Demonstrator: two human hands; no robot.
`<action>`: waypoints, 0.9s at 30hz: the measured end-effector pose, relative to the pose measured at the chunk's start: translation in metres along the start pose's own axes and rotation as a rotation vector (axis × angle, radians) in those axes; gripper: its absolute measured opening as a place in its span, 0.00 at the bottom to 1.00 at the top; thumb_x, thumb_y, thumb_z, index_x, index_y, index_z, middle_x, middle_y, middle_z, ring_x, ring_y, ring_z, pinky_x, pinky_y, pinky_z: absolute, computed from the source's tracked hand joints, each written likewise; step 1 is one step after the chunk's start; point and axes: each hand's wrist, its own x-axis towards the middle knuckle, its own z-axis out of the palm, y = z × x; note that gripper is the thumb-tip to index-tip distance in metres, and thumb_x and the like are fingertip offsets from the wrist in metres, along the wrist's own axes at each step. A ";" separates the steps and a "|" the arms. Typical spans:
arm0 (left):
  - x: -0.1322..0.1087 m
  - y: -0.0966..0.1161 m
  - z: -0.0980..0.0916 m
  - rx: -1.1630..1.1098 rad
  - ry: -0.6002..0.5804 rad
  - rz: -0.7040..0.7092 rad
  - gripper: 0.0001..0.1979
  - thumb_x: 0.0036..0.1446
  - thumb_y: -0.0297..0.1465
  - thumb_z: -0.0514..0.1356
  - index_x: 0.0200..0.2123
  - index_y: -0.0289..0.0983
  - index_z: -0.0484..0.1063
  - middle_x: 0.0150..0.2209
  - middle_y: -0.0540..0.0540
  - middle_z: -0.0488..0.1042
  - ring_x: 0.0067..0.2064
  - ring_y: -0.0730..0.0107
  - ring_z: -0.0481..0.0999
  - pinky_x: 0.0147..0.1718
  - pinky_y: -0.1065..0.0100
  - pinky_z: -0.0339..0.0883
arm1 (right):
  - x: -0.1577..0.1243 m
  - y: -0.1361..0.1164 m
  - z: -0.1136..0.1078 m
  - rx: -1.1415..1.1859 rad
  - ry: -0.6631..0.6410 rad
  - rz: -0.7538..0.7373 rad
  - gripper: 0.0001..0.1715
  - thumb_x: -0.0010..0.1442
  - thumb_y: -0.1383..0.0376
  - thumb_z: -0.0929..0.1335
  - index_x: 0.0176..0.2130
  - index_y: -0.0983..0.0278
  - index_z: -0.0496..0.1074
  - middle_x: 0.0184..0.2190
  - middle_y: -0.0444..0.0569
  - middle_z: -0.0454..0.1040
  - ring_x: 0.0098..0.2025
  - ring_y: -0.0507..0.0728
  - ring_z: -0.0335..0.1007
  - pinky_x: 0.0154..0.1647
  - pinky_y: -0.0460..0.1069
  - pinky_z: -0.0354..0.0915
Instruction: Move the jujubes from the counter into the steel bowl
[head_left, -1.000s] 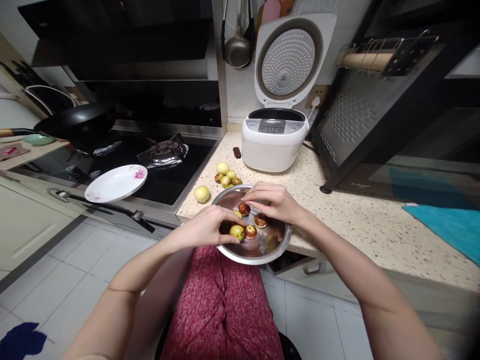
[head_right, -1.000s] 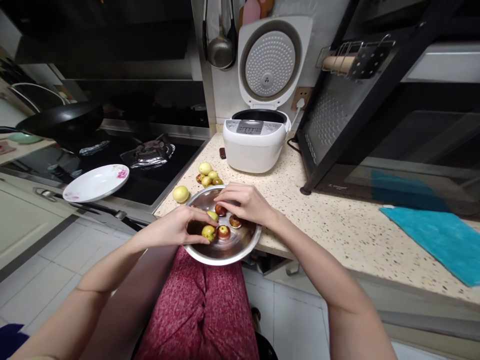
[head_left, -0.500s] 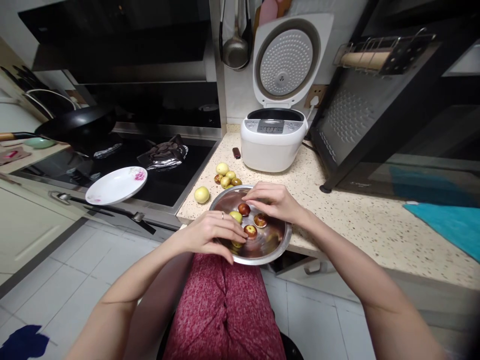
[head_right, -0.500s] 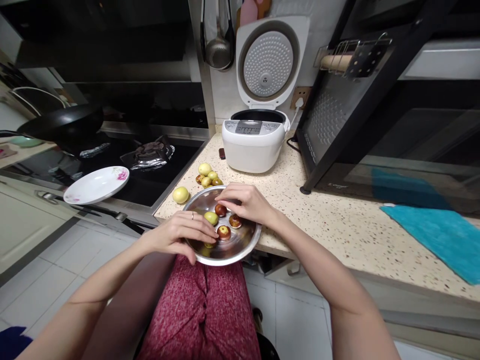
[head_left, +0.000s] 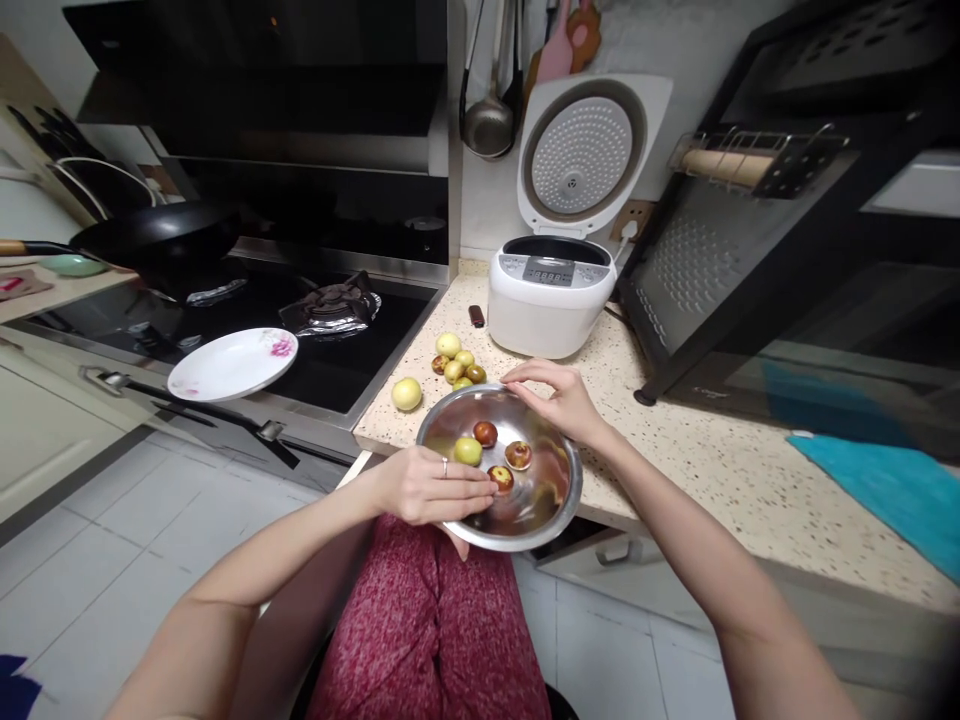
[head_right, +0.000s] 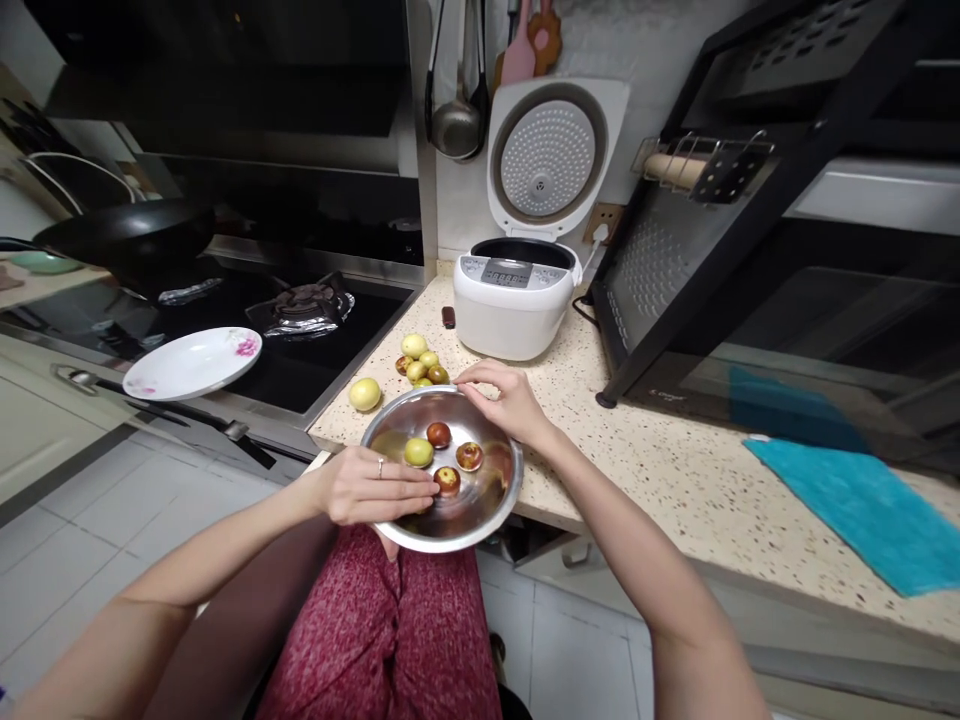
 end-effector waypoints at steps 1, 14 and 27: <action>0.000 0.002 0.001 0.026 0.008 0.027 0.17 0.63 0.37 0.67 0.55 0.44 0.78 0.53 0.48 0.82 0.55 0.65 0.83 0.53 0.68 0.81 | 0.001 0.001 0.001 0.000 -0.002 0.007 0.09 0.67 0.61 0.71 0.39 0.61 0.83 0.38 0.51 0.84 0.41 0.59 0.81 0.46 0.56 0.76; -0.020 -0.007 0.017 0.070 0.120 -0.016 0.24 0.59 0.53 0.65 0.50 0.44 0.81 0.49 0.47 0.84 0.48 0.63 0.86 0.43 0.69 0.83 | 0.038 0.053 0.025 -0.110 -0.231 0.057 0.13 0.67 0.62 0.71 0.49 0.62 0.81 0.49 0.55 0.81 0.52 0.62 0.79 0.57 0.61 0.73; -0.023 -0.019 0.008 0.204 0.185 0.059 0.26 0.69 0.52 0.54 0.51 0.38 0.80 0.48 0.43 0.84 0.47 0.64 0.87 0.35 0.71 0.82 | 0.024 0.061 0.044 -0.270 -0.352 -0.070 0.23 0.68 0.65 0.70 0.61 0.61 0.72 0.57 0.58 0.75 0.57 0.63 0.75 0.58 0.60 0.72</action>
